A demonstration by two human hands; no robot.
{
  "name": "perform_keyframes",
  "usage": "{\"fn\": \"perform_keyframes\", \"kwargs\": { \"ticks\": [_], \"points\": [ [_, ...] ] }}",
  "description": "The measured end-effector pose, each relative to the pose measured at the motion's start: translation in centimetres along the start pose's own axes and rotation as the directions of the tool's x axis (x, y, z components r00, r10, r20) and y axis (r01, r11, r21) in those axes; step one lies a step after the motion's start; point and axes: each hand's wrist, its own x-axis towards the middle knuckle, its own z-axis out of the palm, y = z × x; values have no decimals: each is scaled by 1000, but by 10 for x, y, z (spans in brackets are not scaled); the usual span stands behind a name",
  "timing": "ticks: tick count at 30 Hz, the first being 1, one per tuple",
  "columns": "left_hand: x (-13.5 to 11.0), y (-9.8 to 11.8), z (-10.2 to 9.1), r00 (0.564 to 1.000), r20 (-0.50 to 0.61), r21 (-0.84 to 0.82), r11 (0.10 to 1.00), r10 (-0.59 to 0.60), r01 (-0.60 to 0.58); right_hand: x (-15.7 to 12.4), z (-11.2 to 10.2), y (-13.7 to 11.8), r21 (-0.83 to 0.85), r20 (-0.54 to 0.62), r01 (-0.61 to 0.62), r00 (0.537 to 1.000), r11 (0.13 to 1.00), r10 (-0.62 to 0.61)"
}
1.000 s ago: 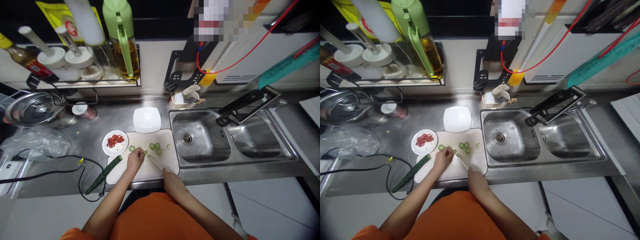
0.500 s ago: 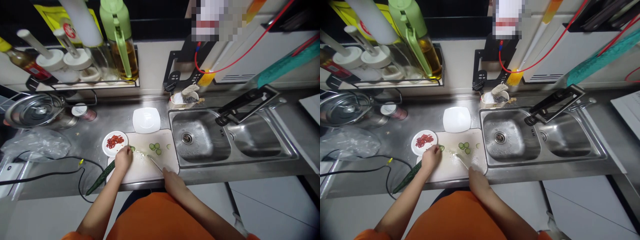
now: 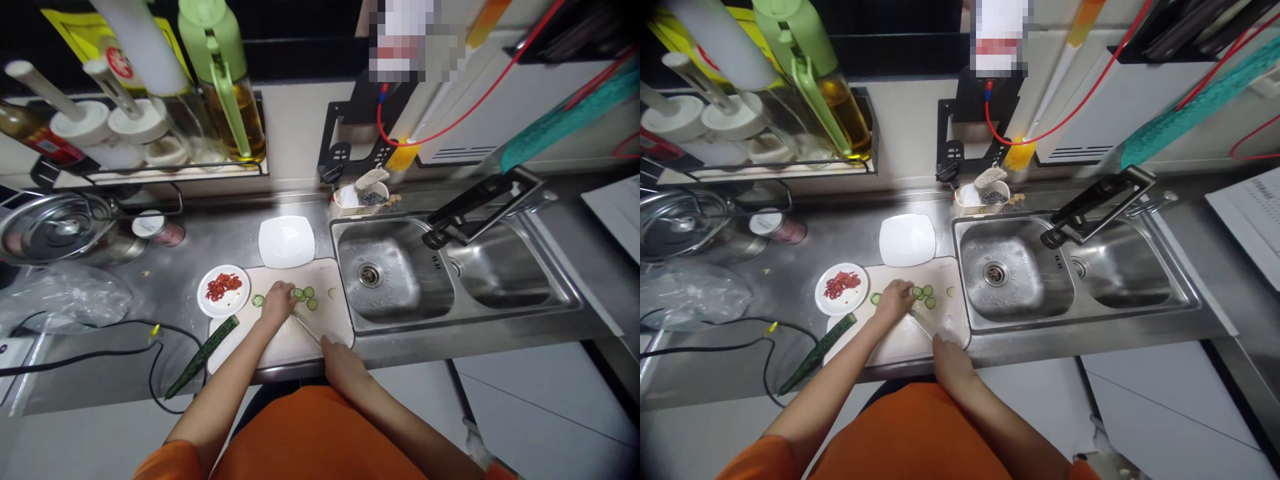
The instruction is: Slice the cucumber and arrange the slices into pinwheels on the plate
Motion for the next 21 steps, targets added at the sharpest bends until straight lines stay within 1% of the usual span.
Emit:
{"fn": "perform_keyframes", "kwargs": {
  "ticks": [3,7,11,14,17,19,21],
  "points": [
    [4,4,3,1000,14,-11,1000,-24,24,1,1,1,5,7,6,1000,1000,-6],
    [4,9,3,998,-16,-37,997,-62,61,2,2,3,8,-1,10,1000,1000,-10],
    [1,13,-1,995,19,-115,989,-94,95,3,2,4,7,-3,1,1000,1000,-1],
    [-5,9,-8,991,29,-184,974,-131,134,3,0,4,5,9,-9,1000,1000,9],
    [-13,0,-16,985,40,-203,964,-166,170,3,-1,5,4,8,-1,1000,1000,1],
    [-19,-6,-19,987,45,-184,970,-154,160,4,0,8,-3,0,19,1000,1000,-19],
    [-24,-11,-19,993,26,-149,981,-119,121,5,2,11,-10,-8,40,999,999,-40]
  ]
}}
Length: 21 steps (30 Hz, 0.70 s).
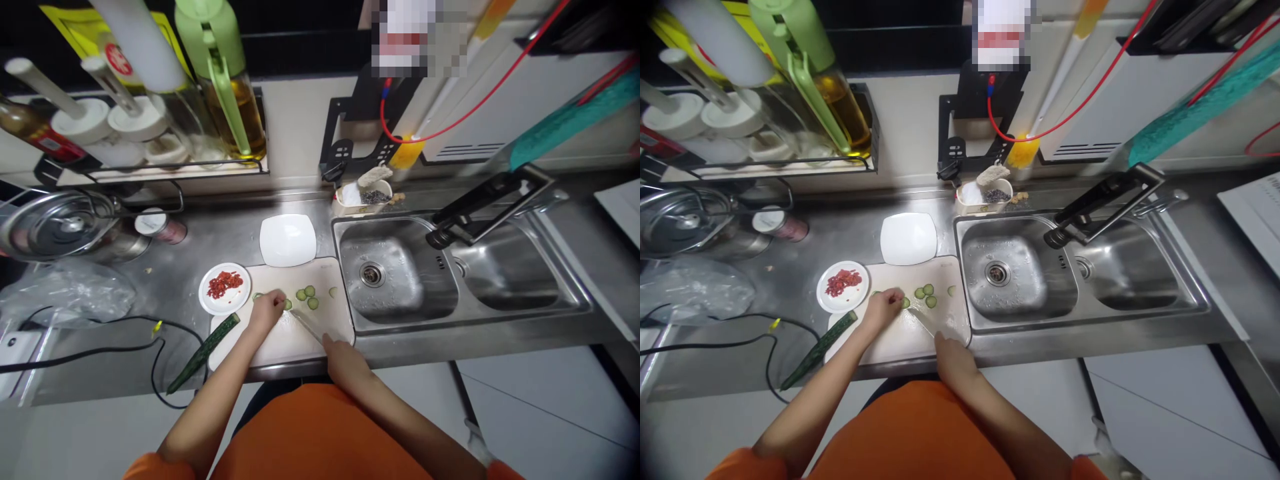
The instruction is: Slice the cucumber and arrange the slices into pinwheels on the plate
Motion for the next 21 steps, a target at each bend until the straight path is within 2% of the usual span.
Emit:
{"fn": "perform_keyframes", "kwargs": {
  "ticks": [4,7,12,21],
  "points": [
    [-11,-11,10,987,-109,82,990,119,-111,0,0,4,7,-10,12,1000,1000,-12],
    [-19,-19,21,971,-182,100,985,156,-140,0,-3,2,13,-17,0,1000,1000,0],
    [-25,-27,31,960,-241,57,990,142,-132,2,-8,-8,-19,-41,7,999,1000,-8],
    [-24,-24,33,970,-234,29,997,70,-65,11,-10,-20,-30,-53,10,999,1000,-12]
  ]
}}
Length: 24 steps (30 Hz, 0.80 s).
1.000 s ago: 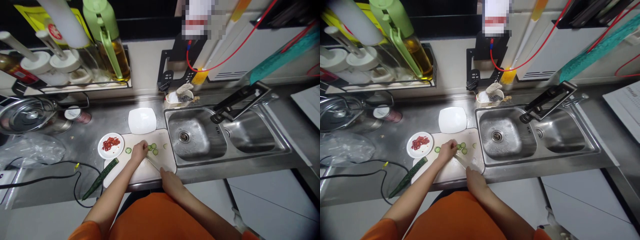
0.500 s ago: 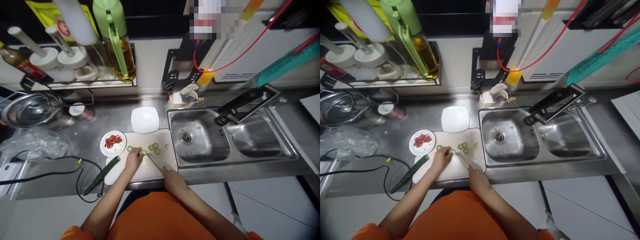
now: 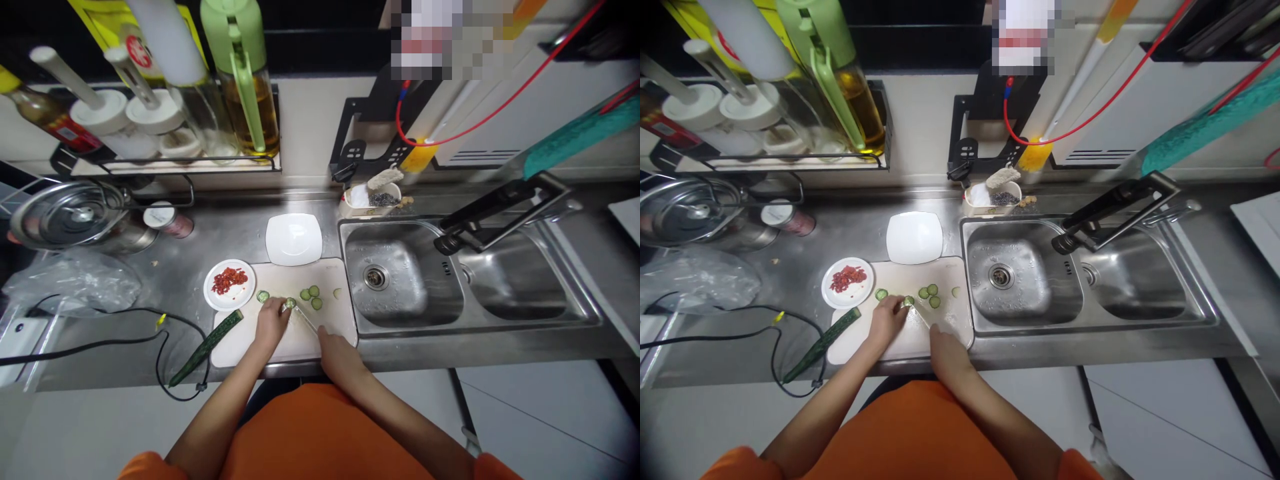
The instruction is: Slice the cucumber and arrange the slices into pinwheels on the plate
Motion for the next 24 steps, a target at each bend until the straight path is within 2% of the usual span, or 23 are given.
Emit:
{"fn": "perform_keyframes", "kwargs": {
  "ticks": [10,24],
  "points": [
    [-1,3,3,999,-42,20,1000,0,1,2,-1,-4,25,-13,5,1000,1000,-4],
    [1,5,2,999,-29,21,999,-39,40,4,2,-9,17,-10,16,1000,1000,-16]
  ]
}}
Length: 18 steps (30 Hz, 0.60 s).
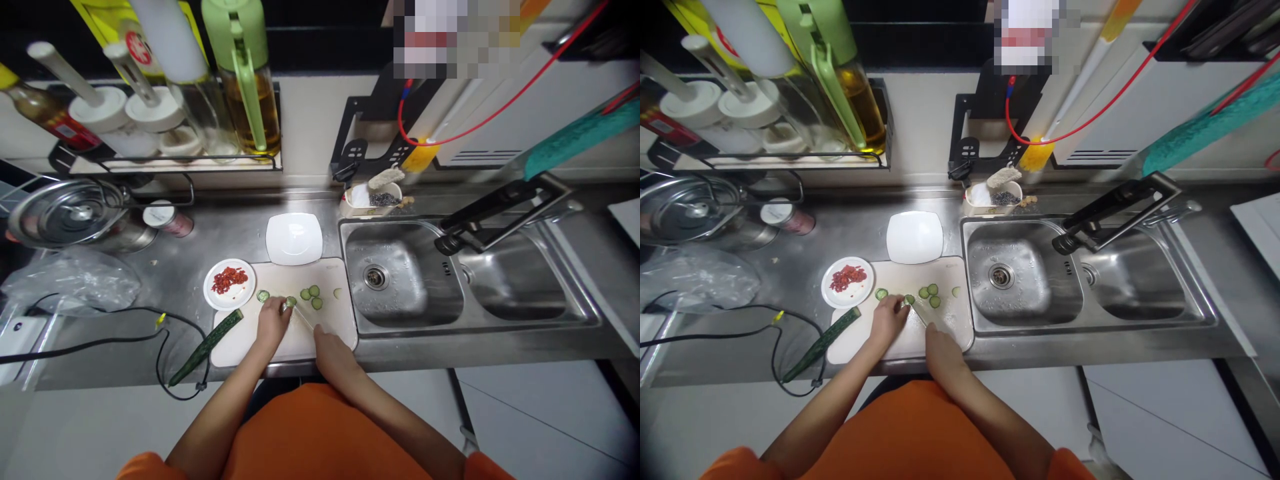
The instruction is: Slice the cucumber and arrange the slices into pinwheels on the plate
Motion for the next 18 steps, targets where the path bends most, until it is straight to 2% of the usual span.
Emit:
{"fn": "perform_keyframes", "kwargs": {
  "ticks": [4,10,14,18],
  "points": [
    [0,0,-1,1000,3,-2,1000,-2,2,-6,-1,2,4,13,-2,1000,1000,2],
    [5,2,-2,999,26,3,1000,20,-20,-23,-3,12,3,82,-80,993,997,79],
    [9,9,-6,999,46,1,1000,-18,18,-26,-3,15,1,85,-82,993,997,81],
    [11,10,-18,990,120,-39,996,-78,83,-24,-2,17,-1,75,-74,994,997,74]
  ]
}}
